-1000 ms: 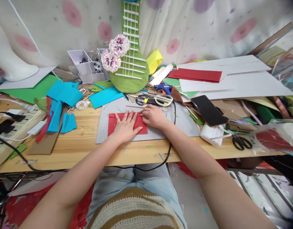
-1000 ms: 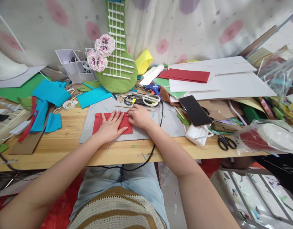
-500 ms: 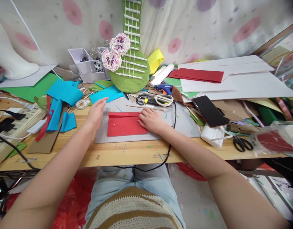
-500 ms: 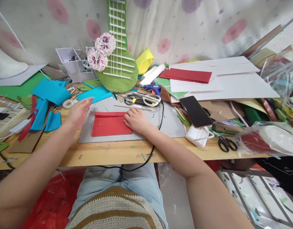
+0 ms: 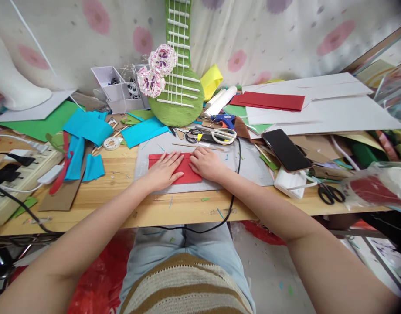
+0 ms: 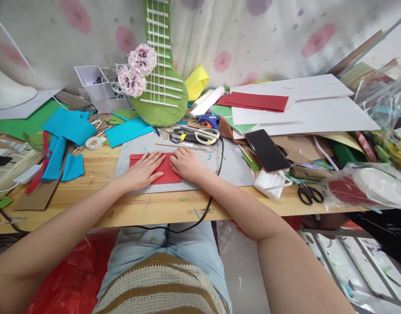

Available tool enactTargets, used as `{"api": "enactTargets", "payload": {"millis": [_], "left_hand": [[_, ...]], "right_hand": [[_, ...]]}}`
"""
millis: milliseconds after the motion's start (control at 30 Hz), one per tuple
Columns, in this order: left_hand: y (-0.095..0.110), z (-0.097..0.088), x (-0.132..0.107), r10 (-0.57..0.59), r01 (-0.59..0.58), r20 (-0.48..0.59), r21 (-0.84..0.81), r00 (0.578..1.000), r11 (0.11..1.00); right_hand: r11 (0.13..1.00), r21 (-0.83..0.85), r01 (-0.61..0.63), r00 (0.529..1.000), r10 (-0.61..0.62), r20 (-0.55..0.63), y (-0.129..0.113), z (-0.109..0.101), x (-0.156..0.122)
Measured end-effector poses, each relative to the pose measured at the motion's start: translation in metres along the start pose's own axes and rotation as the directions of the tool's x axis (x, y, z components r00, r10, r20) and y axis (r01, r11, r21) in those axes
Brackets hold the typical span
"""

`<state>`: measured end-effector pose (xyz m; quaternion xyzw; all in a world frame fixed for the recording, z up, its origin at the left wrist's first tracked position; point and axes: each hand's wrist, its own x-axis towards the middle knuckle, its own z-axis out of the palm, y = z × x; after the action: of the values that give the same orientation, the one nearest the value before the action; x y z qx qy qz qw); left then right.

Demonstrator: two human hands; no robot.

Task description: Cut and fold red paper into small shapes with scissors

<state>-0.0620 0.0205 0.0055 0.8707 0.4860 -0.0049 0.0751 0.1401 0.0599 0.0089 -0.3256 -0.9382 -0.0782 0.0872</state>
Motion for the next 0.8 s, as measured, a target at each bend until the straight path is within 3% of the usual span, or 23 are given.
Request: {"api": "enactTargets", "payload": {"millis": [300,600,733,800], "left_hand": [[-0.007,0.003,-0.013,-0.01,0.012,-0.055,0.043,0.998,0.999],[-0.007,0.003,-0.013,-0.019,0.02,-0.034,0.054,0.999,0.998],[-0.007,0.003,-0.011,-0.012,0.014,-0.039,0.053,0.999,0.998],[-0.007,0.004,-0.011,-0.014,0.016,-0.04,0.054,0.999,0.998]], "right_hand": [[0.999,0.024,0.039,0.999,-0.04,0.021,0.005,0.0,-0.002],[0.992,0.111,-0.054,0.999,0.054,0.003,0.007,-0.002,-0.004],[0.971,0.223,-0.087,0.996,0.093,-0.015,-0.004,-0.002,0.011],[0.962,0.263,-0.076,0.997,0.07,0.031,-0.016,0.004,0.019]]}}
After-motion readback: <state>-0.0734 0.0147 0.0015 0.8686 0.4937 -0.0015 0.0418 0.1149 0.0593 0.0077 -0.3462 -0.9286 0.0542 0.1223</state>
